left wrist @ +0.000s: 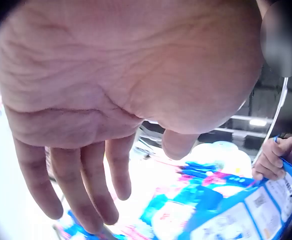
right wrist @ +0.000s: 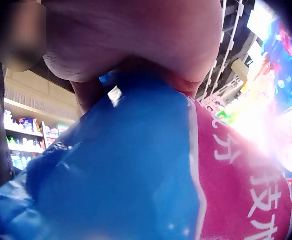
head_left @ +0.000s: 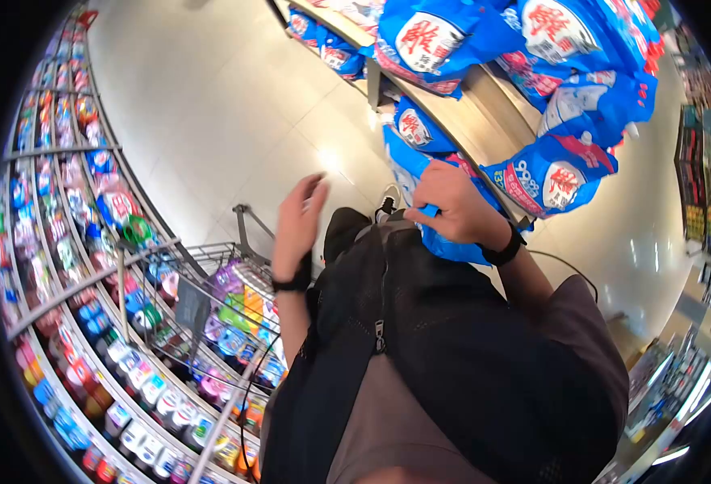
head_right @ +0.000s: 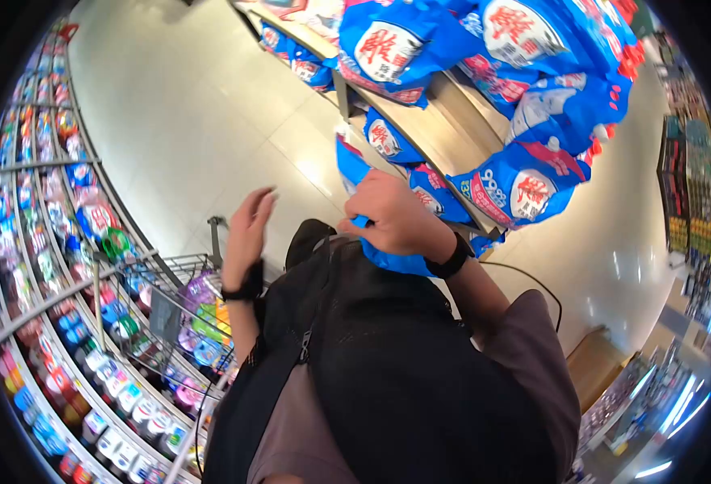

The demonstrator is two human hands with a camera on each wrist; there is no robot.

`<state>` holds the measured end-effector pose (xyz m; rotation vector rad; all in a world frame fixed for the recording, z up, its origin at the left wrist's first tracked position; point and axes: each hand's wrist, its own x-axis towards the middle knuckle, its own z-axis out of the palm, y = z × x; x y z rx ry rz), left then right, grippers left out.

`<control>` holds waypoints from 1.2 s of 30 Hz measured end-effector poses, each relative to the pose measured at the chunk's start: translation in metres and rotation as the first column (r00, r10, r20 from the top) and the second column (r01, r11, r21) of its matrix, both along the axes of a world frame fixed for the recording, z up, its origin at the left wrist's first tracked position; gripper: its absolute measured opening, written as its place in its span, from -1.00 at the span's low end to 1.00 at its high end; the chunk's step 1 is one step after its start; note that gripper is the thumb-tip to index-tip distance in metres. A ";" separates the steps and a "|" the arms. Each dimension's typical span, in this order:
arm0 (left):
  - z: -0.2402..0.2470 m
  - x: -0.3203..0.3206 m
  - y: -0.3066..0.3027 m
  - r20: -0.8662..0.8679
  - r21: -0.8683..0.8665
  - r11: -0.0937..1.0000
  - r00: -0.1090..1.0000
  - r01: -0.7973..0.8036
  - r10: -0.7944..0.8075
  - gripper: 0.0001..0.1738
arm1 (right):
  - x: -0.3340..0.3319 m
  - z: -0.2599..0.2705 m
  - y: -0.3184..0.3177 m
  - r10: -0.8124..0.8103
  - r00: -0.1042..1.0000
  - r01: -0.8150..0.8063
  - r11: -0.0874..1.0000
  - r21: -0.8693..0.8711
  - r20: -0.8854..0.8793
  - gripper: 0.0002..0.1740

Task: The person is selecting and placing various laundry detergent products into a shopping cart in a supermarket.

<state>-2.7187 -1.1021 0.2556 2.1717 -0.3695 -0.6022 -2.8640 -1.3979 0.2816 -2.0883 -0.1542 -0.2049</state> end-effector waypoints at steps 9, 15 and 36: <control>-0.050 0.085 -0.240 -0.643 -0.008 0.896 0.684 0.445 -0.345 -0.20 | 0.033 0.025 -0.027 0.046 0.996 -0.039 0.995 -0.089 0.075 -0.67; -0.097 0.123 -0.354 -0.363 0.160 0.655 0.661 0.739 -0.657 -0.39 | 0.069 0.008 -0.076 -0.140 0.990 0.136 0.979 -0.152 -0.014 -0.72; 0.050 0.209 -0.462 0.727 -0.089 0.110 0.140 0.990 -0.673 -0.82 | 0.098 0.036 -0.170 -0.906 0.209 0.969 0.143 -0.199 0.367 -0.61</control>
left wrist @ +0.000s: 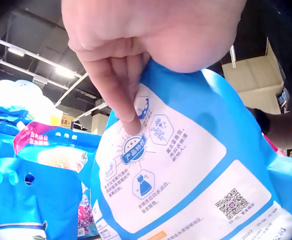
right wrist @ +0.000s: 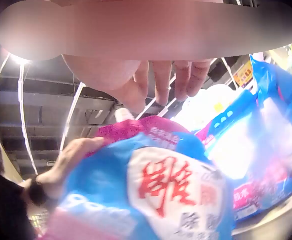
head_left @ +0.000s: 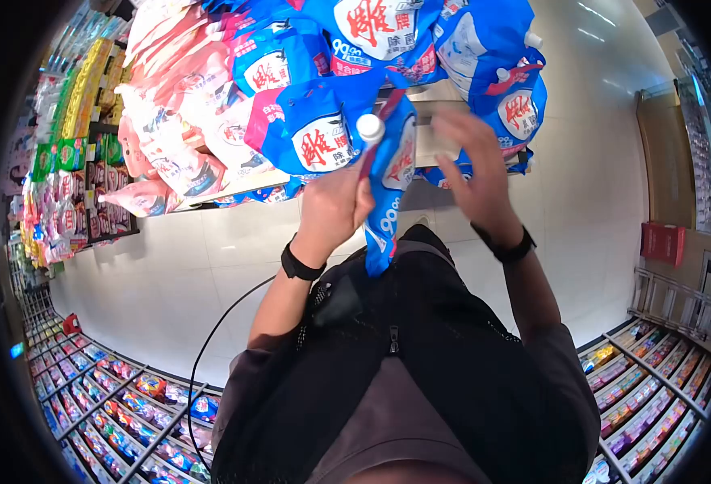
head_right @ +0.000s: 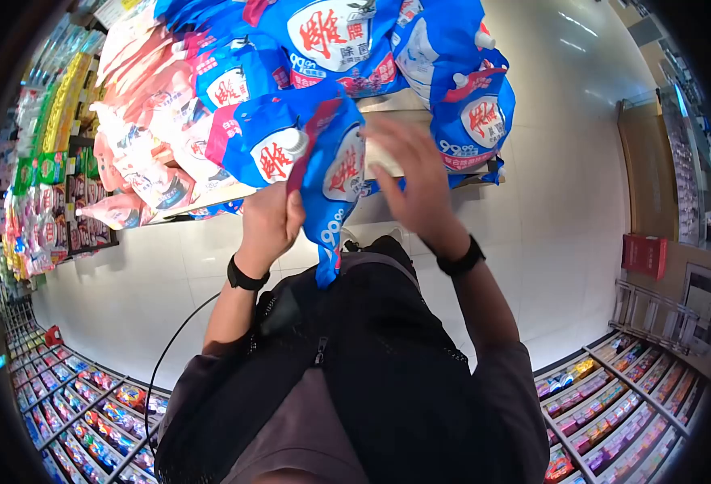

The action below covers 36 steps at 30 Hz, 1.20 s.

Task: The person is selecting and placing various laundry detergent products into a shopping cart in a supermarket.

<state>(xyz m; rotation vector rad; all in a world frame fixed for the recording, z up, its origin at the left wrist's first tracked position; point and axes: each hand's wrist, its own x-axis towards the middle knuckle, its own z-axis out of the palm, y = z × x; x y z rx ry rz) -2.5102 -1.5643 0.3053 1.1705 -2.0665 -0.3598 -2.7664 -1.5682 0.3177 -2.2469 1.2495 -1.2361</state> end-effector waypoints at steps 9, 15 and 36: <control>0.033 0.010 0.039 0.101 0.015 0.967 0.962 0.255 -0.255 -0.39 | -0.009 0.009 -0.093 0.374 0.924 -0.365 0.925 0.108 -0.077 -0.77; 0.025 0.030 0.020 -0.004 0.122 0.941 0.949 0.315 -0.317 -0.46 | -0.020 0.019 -0.045 0.186 0.976 -0.213 0.919 0.333 0.111 -0.93; -0.009 0.042 -0.235 0.212 0.841 0.532 0.964 -0.095 -0.162 -0.69 | -0.163 -0.032 -0.032 -0.235 0.972 0.189 0.743 0.642 -0.014 -0.93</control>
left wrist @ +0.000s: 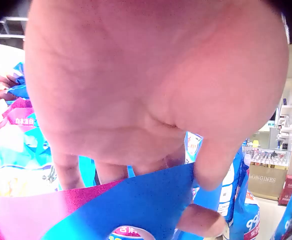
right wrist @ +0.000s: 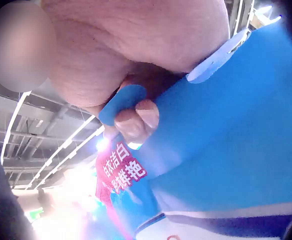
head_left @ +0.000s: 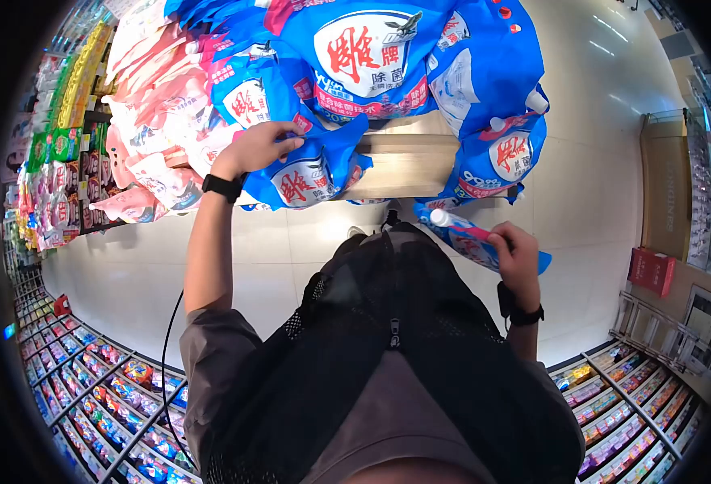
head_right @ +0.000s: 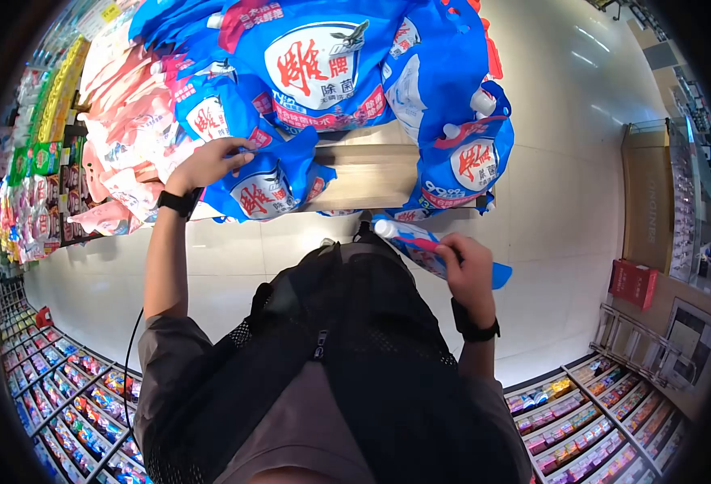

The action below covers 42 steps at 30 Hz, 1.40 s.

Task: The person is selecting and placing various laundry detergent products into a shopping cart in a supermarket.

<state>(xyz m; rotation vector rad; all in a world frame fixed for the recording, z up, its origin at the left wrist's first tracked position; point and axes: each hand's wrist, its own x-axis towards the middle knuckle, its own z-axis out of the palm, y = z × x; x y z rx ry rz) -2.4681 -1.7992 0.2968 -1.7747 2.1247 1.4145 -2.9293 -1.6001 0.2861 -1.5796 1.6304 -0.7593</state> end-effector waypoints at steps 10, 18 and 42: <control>-0.038 -0.039 0.036 0.022 -0.517 0.812 0.944 -0.272 0.330 -0.49 | 0.024 -0.067 -0.024 0.203 0.979 -0.204 0.977 0.069 0.023 -0.86; -0.017 -0.096 0.066 -0.020 -0.674 0.731 0.992 -0.108 0.128 -0.60 | 0.029 -0.062 -0.027 0.260 0.962 -0.271 0.944 0.188 0.081 -0.86; -0.032 -0.123 0.069 -0.176 -0.754 0.656 0.970 -0.022 -0.170 -0.24 | 0.155 -0.064 -0.032 0.595 0.791 -0.612 0.776 0.153 0.142 -0.79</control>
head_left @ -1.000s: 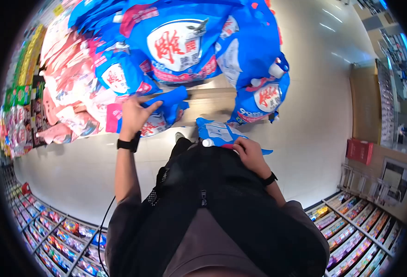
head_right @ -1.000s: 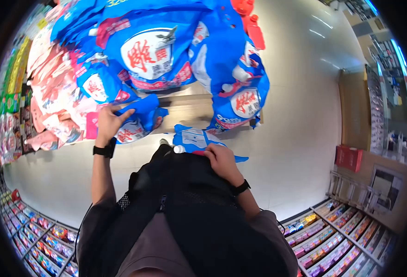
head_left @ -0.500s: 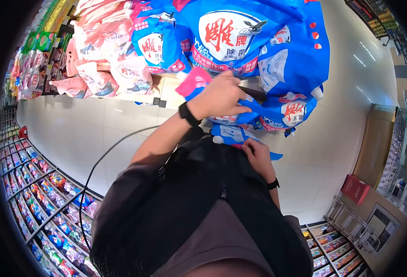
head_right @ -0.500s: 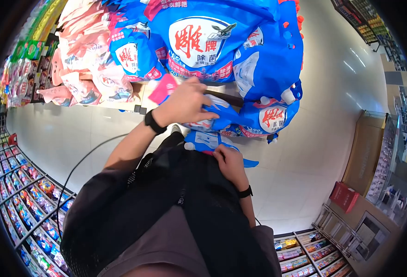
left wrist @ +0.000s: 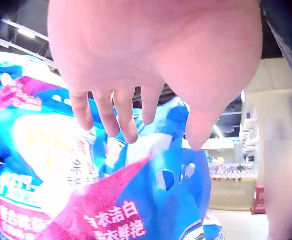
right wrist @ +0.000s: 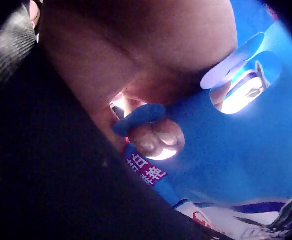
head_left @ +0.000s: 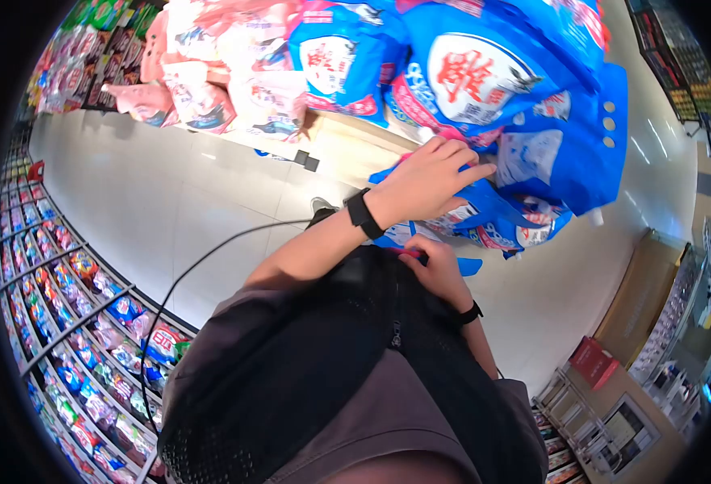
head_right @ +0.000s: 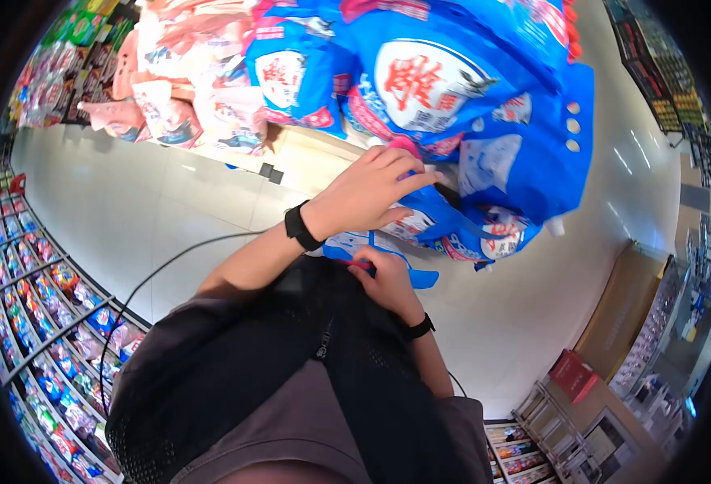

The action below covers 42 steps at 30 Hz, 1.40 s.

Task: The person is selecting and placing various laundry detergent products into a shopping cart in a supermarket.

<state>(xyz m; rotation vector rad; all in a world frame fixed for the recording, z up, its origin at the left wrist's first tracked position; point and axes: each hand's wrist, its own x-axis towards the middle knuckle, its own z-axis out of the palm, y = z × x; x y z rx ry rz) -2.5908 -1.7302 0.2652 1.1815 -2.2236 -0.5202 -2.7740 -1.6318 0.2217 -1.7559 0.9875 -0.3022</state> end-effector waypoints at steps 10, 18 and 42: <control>-0.033 0.270 0.182 -0.078 0.404 0.713 0.755 -0.573 0.651 -0.58 | 0.183 -0.006 0.003 -0.111 0.988 0.108 0.994 -0.035 -0.103 -0.88; -0.055 0.312 0.316 -0.047 0.691 0.345 0.436 -0.636 0.899 -0.55 | 0.245 -0.039 -0.019 -0.104 0.983 0.086 0.989 -0.120 -0.150 -0.81; -0.059 -0.035 0.485 0.141 0.709 -0.578 -0.722 -0.404 0.678 -0.41 | 0.330 -0.033 0.086 0.910 0.393 -0.808 0.273 -0.522 -0.132 -0.44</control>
